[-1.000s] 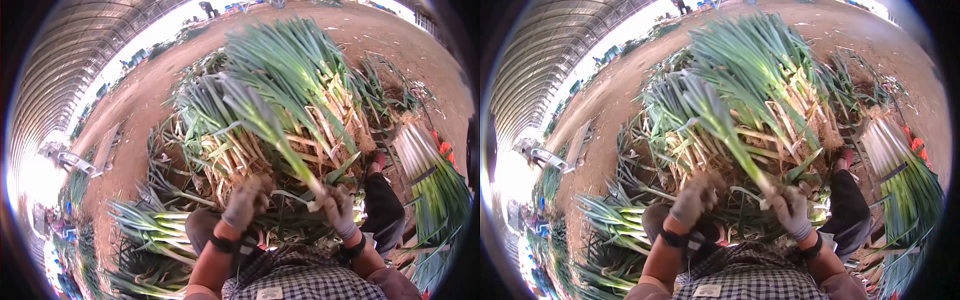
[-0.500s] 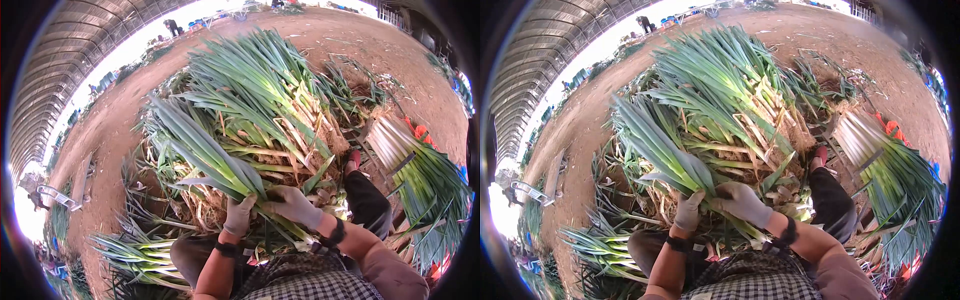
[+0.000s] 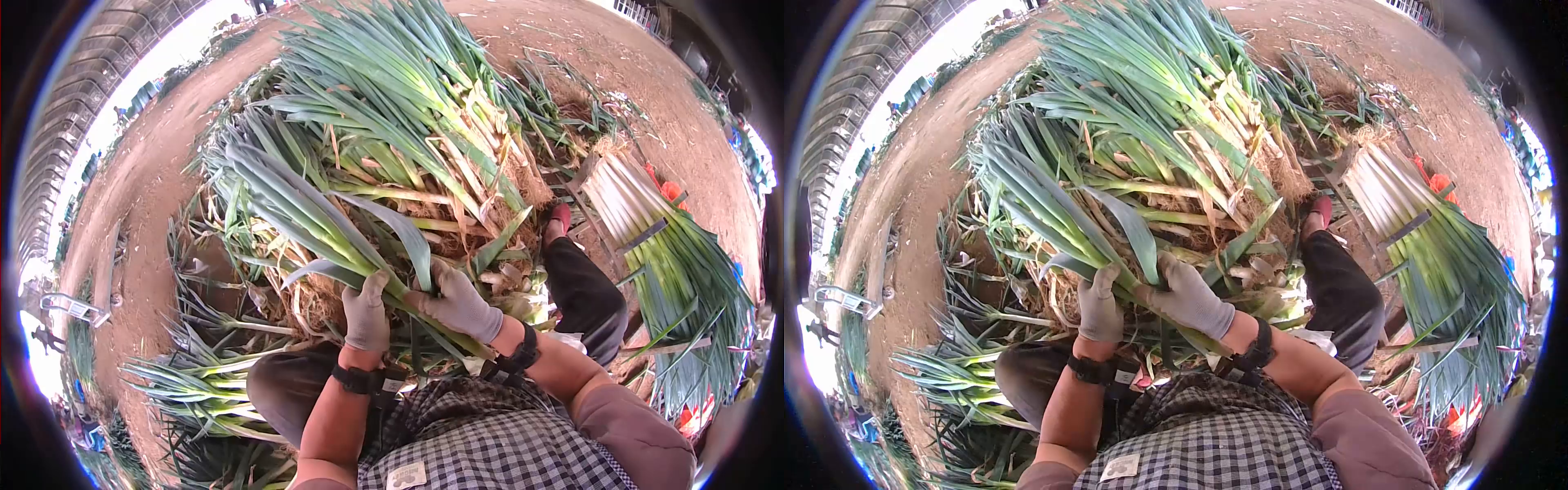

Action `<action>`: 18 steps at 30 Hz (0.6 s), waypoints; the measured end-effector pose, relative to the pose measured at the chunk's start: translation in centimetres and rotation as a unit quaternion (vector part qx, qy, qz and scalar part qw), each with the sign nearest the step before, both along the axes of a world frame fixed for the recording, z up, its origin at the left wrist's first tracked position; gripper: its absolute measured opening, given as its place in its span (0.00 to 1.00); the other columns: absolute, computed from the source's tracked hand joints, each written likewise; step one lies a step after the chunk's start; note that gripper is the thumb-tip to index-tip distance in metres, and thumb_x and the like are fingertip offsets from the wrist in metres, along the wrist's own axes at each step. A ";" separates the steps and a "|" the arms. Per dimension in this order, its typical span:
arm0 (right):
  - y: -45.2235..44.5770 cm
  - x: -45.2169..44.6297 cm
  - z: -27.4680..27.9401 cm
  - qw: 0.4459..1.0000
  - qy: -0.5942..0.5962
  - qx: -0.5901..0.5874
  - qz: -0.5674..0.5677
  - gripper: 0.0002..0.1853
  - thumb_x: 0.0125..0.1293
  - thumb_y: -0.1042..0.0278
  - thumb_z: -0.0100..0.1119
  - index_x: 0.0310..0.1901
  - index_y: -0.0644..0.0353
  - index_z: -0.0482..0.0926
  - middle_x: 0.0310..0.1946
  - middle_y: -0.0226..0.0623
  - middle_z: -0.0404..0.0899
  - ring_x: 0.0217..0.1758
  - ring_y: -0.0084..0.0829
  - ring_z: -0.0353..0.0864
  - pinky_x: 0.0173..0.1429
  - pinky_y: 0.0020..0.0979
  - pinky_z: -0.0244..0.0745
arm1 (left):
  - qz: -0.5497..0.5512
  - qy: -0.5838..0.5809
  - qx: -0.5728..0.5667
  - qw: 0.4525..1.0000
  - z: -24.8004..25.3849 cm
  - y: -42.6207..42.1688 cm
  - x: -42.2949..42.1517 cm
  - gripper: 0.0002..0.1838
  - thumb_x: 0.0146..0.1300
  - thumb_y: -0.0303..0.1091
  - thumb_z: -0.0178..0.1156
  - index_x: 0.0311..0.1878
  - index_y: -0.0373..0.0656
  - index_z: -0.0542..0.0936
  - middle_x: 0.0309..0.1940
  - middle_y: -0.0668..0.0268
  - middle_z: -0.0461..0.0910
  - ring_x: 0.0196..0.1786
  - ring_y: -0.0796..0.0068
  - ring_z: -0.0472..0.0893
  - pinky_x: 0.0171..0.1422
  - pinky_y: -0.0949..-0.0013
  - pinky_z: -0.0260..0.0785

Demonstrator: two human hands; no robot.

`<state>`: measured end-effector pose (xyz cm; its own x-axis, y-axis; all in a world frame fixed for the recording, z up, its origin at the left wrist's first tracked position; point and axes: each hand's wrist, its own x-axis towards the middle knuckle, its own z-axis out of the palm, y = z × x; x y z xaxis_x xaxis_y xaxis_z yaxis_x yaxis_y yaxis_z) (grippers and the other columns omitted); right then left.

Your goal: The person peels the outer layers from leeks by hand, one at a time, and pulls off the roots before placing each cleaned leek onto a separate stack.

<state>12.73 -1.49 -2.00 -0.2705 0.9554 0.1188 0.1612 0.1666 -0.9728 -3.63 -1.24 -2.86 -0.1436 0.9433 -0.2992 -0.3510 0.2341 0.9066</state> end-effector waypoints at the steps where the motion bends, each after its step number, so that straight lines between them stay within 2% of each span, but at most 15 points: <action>1: -0.3 0.1 0.6 1.000 -0.002 -0.017 0.010 0.19 0.60 0.64 0.67 0.46 0.68 0.74 0.31 0.46 0.80 0.35 0.30 0.80 0.44 0.34 0.75 | 0.027 -0.030 0.012 0.999 -0.4 0.1 0.0 0.10 0.61 0.31 0.59 0.44 0.38 0.78 0.34 0.68 0.78 0.35 0.75 0.79 0.39 0.71 0.74; 3: -1.7 0.5 0.5 0.999 -0.022 -0.013 0.035 0.19 0.59 0.64 0.67 0.45 0.67 0.74 0.30 0.45 0.80 0.33 0.30 0.79 0.42 0.33 0.75 | 0.082 -0.090 0.032 0.992 -1.3 0.3 -0.1 0.10 0.61 0.32 0.60 0.43 0.39 0.79 0.36 0.68 0.79 0.37 0.77 0.78 0.42 0.71 0.73; 4: -2.4 0.8 0.2 0.997 -0.040 -0.007 0.059 0.18 0.59 0.63 0.68 0.43 0.67 0.74 0.29 0.45 0.80 0.32 0.29 0.79 0.41 0.33 0.75 | 0.083 -0.093 -0.006 0.992 -1.5 0.6 -1.4 0.12 0.62 0.34 0.61 0.45 0.38 0.79 0.37 0.67 0.80 0.39 0.76 0.79 0.45 0.71 0.73; 5: -3.2 1.4 -0.2 0.997 -0.041 -0.012 0.062 0.18 0.59 0.63 0.68 0.43 0.67 0.74 0.29 0.45 0.80 0.32 0.29 0.79 0.41 0.33 0.75 | 0.079 -0.118 0.055 0.988 -1.0 0.7 -1.9 0.12 0.62 0.33 0.62 0.46 0.38 0.79 0.38 0.66 0.81 0.39 0.75 0.79 0.46 0.71 0.73; 7: -4.5 3.1 -1.1 0.983 -0.179 0.014 0.049 0.19 0.59 0.61 0.68 0.42 0.66 0.73 0.28 0.43 0.79 0.30 0.31 0.80 0.37 0.33 0.75 | 0.073 -0.065 0.079 0.992 -0.8 0.8 -2.8 0.12 0.63 0.32 0.61 0.47 0.38 0.79 0.39 0.66 0.81 0.39 0.75 0.80 0.45 0.70 0.73; 8: -4.8 4.6 -1.8 0.985 -0.171 -0.013 0.030 0.19 0.57 0.62 0.69 0.42 0.65 0.74 0.27 0.43 0.80 0.29 0.36 0.83 0.35 0.35 0.76 | 0.073 -0.064 0.075 0.992 -0.6 0.7 -3.2 0.12 0.63 0.32 0.61 0.47 0.38 0.79 0.39 0.66 0.81 0.39 0.75 0.80 0.45 0.70 0.73; 10: -4.6 8.0 -1.5 0.960 -0.224 -0.158 -0.051 0.21 0.53 0.63 0.71 0.46 0.64 0.76 0.29 0.41 0.80 0.34 0.37 0.83 0.41 0.34 0.76 | 0.051 -0.054 0.123 0.990 -0.1 0.6 -3.7 0.13 0.64 0.32 0.62 0.49 0.36 0.78 0.40 0.65 0.81 0.41 0.74 0.80 0.47 0.69 0.73; 11: -4.4 9.6 -2.5 0.960 -0.226 -0.159 -0.050 0.21 0.53 0.63 0.71 0.46 0.64 0.76 0.29 0.41 0.80 0.34 0.37 0.83 0.41 0.34 0.76 | 0.052 -0.056 0.122 0.990 0.3 0.5 -3.6 0.13 0.64 0.32 0.62 0.49 0.36 0.78 0.40 0.65 0.81 0.41 0.74 0.80 0.47 0.69 0.73; 12: -4.2 11.2 -4.3 0.892 -0.436 -0.006 -0.116 0.21 0.52 0.65 0.70 0.47 0.64 0.77 0.30 0.42 0.80 0.36 0.40 0.83 0.43 0.35 0.77 | 0.063 -0.052 0.139 0.987 1.0 0.5 -3.5 0.13 0.65 0.33 0.61 0.49 0.35 0.77 0.40 0.64 0.81 0.42 0.73 0.81 0.48 0.68 0.74; 13: -3.9 12.1 -5.2 0.757 -0.612 0.150 -0.174 0.22 0.51 0.67 0.69 0.48 0.64 0.77 0.31 0.43 0.80 0.38 0.42 0.83 0.44 0.36 0.77 | 0.074 -0.048 0.157 0.984 1.6 0.5 -3.4 0.14 0.66 0.33 0.61 0.50 0.35 0.77 0.41 0.64 0.81 0.43 0.72 0.81 0.49 0.68 0.74; 14: -3.3 11.1 -2.7 0.755 -0.613 0.151 -0.176 0.22 0.51 0.67 0.69 0.48 0.64 0.77 0.31 0.43 0.80 0.38 0.42 0.83 0.44 0.36 0.77 | 0.063 -0.052 0.158 0.984 1.9 0.4 -3.4 0.14 0.68 0.33 0.59 0.51 0.34 0.77 0.40 0.63 0.81 0.44 0.71 0.81 0.51 0.66 0.74; 16: -2.7 8.1 2.7 0.875 -0.370 0.276 -0.147 0.21 0.52 0.70 0.67 0.49 0.65 0.78 0.35 0.43 0.81 0.43 0.45 0.82 0.50 0.37 0.77 | 0.043 -0.067 0.170 0.982 2.2 0.3 -3.0 0.14 0.68 0.33 0.59 0.52 0.34 0.76 0.41 0.63 0.81 0.44 0.70 0.81 0.50 0.66 0.74; 17: -2.5 6.7 3.7 0.936 -0.259 0.226 -0.074 0.19 0.57 0.66 0.64 0.49 0.65 0.80 0.42 0.46 0.83 0.40 0.42 0.83 0.47 0.36 0.77 | 0.024 -0.081 0.183 0.979 2.4 0.2 -2.8 0.14 0.68 0.33 0.58 0.53 0.35 0.76 0.41 0.62 0.81 0.44 0.70 0.81 0.50 0.66 0.75; 18: -2.1 5.2 3.8 0.971 -0.174 0.164 -0.025 0.19 0.58 0.64 0.65 0.48 0.66 0.81 0.44 0.43 0.83 0.40 0.36 0.83 0.48 0.33 0.77 | -0.018 -0.004 0.203 0.979 2.6 0.0 -2.9 0.18 0.68 0.38 0.61 0.54 0.36 0.76 0.41 0.62 0.81 0.44 0.70 0.81 0.50 0.65 0.75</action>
<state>17.94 -3.61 1.84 -0.3038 0.8944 0.3283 0.4864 0.4419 -0.7538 -6.48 -1.28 -0.29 -0.1078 0.9890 0.1009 -0.3574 -0.1332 0.9244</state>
